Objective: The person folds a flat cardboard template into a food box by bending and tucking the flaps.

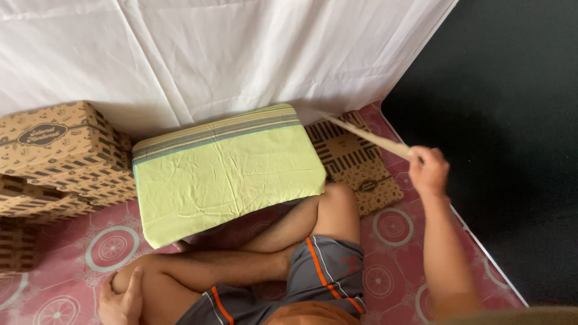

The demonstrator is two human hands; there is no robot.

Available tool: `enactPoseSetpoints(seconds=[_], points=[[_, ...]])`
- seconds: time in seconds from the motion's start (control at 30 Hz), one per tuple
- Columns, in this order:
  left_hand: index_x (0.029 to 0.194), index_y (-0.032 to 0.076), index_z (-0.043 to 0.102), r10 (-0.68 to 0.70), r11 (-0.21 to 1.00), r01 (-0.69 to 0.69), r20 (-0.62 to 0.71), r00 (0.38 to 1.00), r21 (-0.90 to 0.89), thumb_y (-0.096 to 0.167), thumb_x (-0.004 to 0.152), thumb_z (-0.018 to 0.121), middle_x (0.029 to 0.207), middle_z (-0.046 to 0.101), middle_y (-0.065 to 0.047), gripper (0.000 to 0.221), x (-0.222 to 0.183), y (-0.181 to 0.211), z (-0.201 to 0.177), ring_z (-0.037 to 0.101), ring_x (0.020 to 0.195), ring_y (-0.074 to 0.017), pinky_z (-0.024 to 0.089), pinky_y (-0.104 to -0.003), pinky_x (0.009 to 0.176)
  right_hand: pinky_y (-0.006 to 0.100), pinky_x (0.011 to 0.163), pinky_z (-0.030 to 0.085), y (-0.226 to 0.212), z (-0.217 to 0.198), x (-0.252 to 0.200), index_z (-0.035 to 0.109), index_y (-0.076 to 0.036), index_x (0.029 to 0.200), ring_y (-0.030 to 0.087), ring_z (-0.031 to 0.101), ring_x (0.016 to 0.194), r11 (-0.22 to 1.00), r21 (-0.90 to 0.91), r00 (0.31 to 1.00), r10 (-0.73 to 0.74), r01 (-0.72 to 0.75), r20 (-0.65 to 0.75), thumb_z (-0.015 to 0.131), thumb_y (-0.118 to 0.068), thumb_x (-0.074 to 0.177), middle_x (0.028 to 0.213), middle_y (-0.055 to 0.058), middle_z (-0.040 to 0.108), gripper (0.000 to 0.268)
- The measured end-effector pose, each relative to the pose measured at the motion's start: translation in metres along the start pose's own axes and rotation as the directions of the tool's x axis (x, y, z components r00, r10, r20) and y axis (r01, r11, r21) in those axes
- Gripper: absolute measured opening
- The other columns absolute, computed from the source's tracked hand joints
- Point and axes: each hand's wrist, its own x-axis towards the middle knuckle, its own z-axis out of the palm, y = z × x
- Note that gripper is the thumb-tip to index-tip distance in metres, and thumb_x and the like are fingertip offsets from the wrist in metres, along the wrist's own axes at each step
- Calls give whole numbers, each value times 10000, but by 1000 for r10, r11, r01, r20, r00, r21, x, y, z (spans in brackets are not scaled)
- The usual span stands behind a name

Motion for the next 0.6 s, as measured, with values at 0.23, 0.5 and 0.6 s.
enactPoseSetpoints(seconds=[0.23, 0.5, 0.6], points=[[1410, 7, 646, -55, 998, 54, 25, 998, 40, 532, 870, 745, 1312, 660, -261, 759, 2, 0, 0, 612, 1152, -466, 488, -545, 945, 408, 761, 552, -33, -79, 60, 717, 77, 1084, 331, 675, 835, 976, 73, 951, -179, 203, -254, 752, 179, 927, 995, 194, 721, 190], [1375, -53, 658, 50, 999, -49, -62, 997, 20, 509, 888, 763, 1299, 654, -278, 751, 3, -11, 11, 611, 1148, -445, 489, -511, 946, 418, 794, 557, -52, -163, 109, 770, 122, 1113, 338, 673, 862, 900, -170, 853, -435, 402, -288, 800, 215, 1022, 1013, 217, 744, 134], [1283, -114, 706, 305, 949, -272, -242, 921, 158, 426, 921, 781, 1198, 694, -296, 654, -10, -14, 16, 635, 1100, -445, 510, -493, 967, 407, 814, 512, -66, -189, 116, 731, 225, 1152, 351, 648, 850, 933, 131, 931, -308, 336, -196, 738, 254, 1055, 1055, 302, 733, 102]])
